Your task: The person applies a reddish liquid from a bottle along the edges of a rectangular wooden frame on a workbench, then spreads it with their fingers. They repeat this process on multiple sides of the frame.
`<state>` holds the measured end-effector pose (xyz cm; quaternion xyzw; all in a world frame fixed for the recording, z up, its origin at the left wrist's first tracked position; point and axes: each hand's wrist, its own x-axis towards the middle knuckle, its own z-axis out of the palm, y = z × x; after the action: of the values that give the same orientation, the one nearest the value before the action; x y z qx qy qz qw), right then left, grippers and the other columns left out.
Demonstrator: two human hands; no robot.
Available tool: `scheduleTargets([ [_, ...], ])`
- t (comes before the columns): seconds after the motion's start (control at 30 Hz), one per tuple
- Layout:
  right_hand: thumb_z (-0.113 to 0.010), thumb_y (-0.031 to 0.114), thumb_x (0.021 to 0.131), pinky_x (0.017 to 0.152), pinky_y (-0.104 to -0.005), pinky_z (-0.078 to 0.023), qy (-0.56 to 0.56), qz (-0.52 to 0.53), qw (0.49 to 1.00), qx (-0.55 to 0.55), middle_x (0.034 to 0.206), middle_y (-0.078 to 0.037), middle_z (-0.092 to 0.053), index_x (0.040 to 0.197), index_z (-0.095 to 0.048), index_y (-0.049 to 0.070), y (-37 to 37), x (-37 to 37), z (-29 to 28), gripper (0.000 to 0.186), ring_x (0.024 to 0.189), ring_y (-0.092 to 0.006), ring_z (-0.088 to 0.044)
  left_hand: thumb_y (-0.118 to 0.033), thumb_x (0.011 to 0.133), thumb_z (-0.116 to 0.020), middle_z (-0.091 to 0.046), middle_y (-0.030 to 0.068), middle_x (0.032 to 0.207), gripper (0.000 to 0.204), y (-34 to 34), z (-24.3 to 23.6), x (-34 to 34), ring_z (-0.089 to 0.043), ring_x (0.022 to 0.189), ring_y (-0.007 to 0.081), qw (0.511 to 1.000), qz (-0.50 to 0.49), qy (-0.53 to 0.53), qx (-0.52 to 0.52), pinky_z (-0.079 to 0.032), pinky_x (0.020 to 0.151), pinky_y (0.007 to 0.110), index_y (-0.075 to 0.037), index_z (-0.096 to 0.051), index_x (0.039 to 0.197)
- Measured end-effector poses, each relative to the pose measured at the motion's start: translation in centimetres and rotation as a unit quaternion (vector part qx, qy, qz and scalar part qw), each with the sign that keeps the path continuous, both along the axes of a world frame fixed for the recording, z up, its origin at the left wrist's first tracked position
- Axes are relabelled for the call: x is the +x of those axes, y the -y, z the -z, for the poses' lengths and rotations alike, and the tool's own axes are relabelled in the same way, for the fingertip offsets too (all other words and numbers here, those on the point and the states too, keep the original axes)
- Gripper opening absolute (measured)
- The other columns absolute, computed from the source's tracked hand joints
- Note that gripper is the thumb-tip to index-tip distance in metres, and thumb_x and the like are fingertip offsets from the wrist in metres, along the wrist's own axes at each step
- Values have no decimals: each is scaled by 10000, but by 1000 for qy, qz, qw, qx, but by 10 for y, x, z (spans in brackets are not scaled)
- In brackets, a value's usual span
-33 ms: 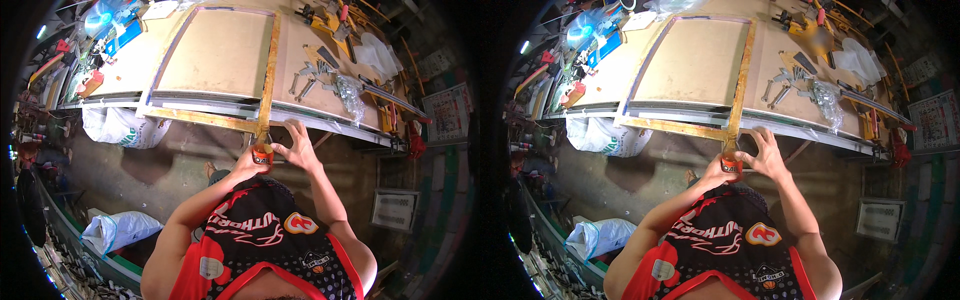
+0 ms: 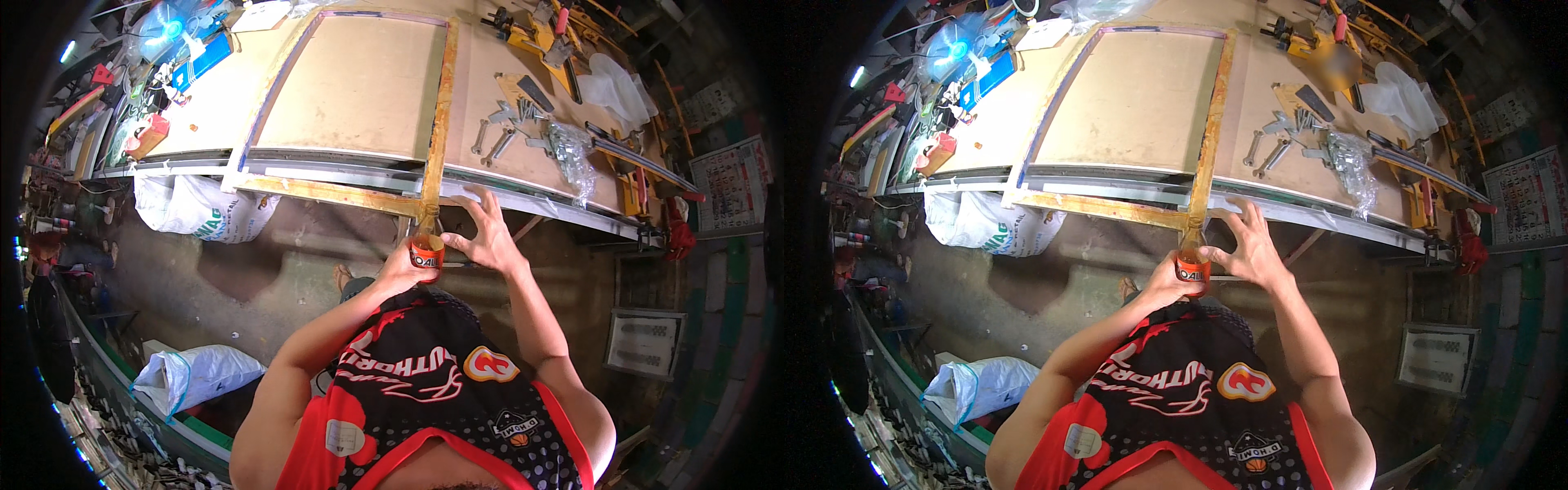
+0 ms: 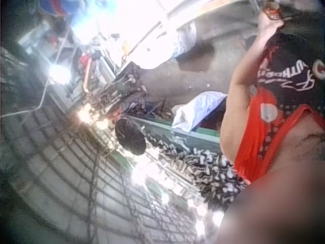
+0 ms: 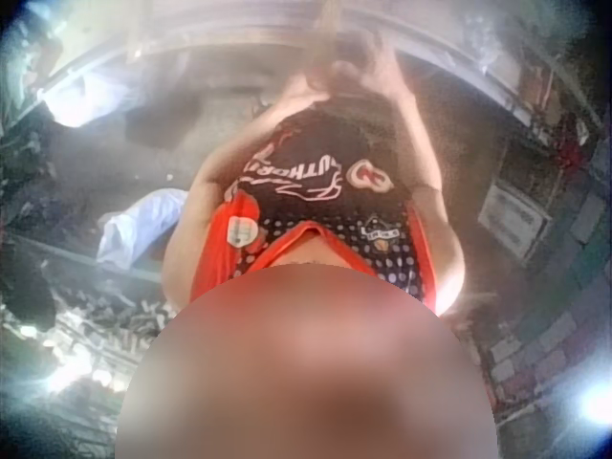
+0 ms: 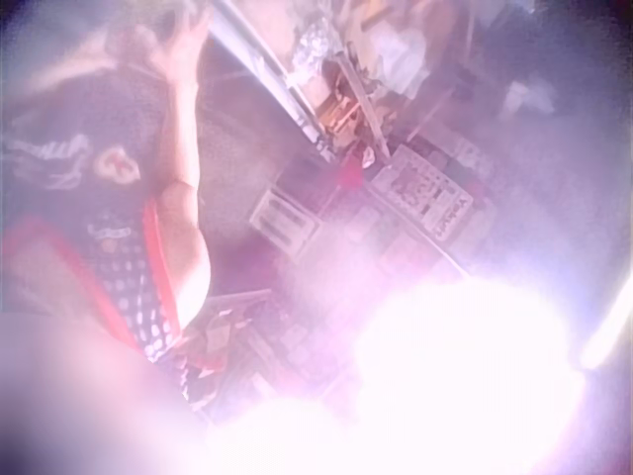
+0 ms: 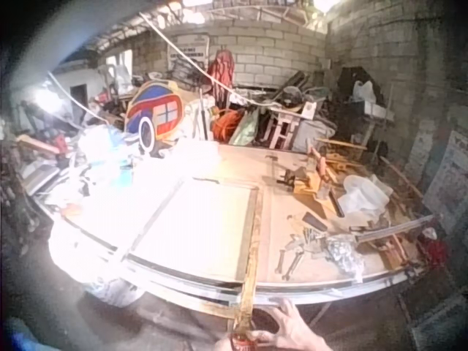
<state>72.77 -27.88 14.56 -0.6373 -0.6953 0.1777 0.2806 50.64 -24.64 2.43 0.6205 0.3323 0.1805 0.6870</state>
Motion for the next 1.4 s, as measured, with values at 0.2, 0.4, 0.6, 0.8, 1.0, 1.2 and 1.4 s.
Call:
scheduleTargets([
  [0.2,-876,525,746,1264,-604,-243,60,-138,987,-60,1630,-232,-308,1383,-670,171,-42,2,-14,757,1533,-492,-225,-212,710,-935,-674,127,1182,802,-5,-13,-17,-671,1075,193,995,-52,-70,45,-541,968,367,33,-504,1341],
  [0.4,-844,572,772,1278,-590,-223,70,-173,978,-95,1647,-199,-314,1369,-691,156,-57,-7,-5,743,1557,-463,-200,-251,720,-949,-665,140,1233,881,-8,-2,-29,-671,1109,201,993,-50,-86,61,-536,993,363,50,-466,1393],
  [0.6,-757,625,869,1260,-574,-252,37,-177,977,-110,1616,-229,-337,1330,-698,112,-70,0,19,692,1528,-457,-260,-284,696,-950,-695,164,1219,867,-9,-6,-48,-692,1115,237,994,-74,-65,51,-538,995,367,51,-511,1365],
  [0.8,-670,724,872,1258,-638,-202,124,-169,976,-67,1651,-211,-298,1483,-597,251,-48,-1,37,777,1550,-467,-211,-245,655,-962,-698,94,1205,827,-51,-65,-97,-663,1106,171,985,-35,-150,77,-520,1014,343,35,-570,1327],
  [1.0,-552,821,863,1222,-734,-164,267,-130,953,-68,1691,-194,-239,1582,-449,407,-29,-15,58,835,1565,-476,-193,-55,691,-870,-691,75,1196,703,-139,-114,-104,-660,1101,169,989,-81,-93,87,-525,1004,351,11,-571,1324],
  [1.2,-512,804,896,1217,-741,-125,262,-100,959,-32,1713,-203,-196,1559,-511,312,-20,-39,71,825,1572,-481,-161,9,736,-849,-708,97,1102,512,-229,-81,-42,-697,1017,183,959,-218,-48,173,-553,948,345,13,-613,1190],
  [1.4,-535,807,892,1227,-727,-117,193,-71,977,-50,1711,-200,-191,1520,-562,303,-15,-26,65,805,1579,-482,-125,-5,715,-898,-661,95,1181,704,-289,-25,20,-677,1075,183,949,-249,-37,187,-568,940,343,-7,-491,1289],
])
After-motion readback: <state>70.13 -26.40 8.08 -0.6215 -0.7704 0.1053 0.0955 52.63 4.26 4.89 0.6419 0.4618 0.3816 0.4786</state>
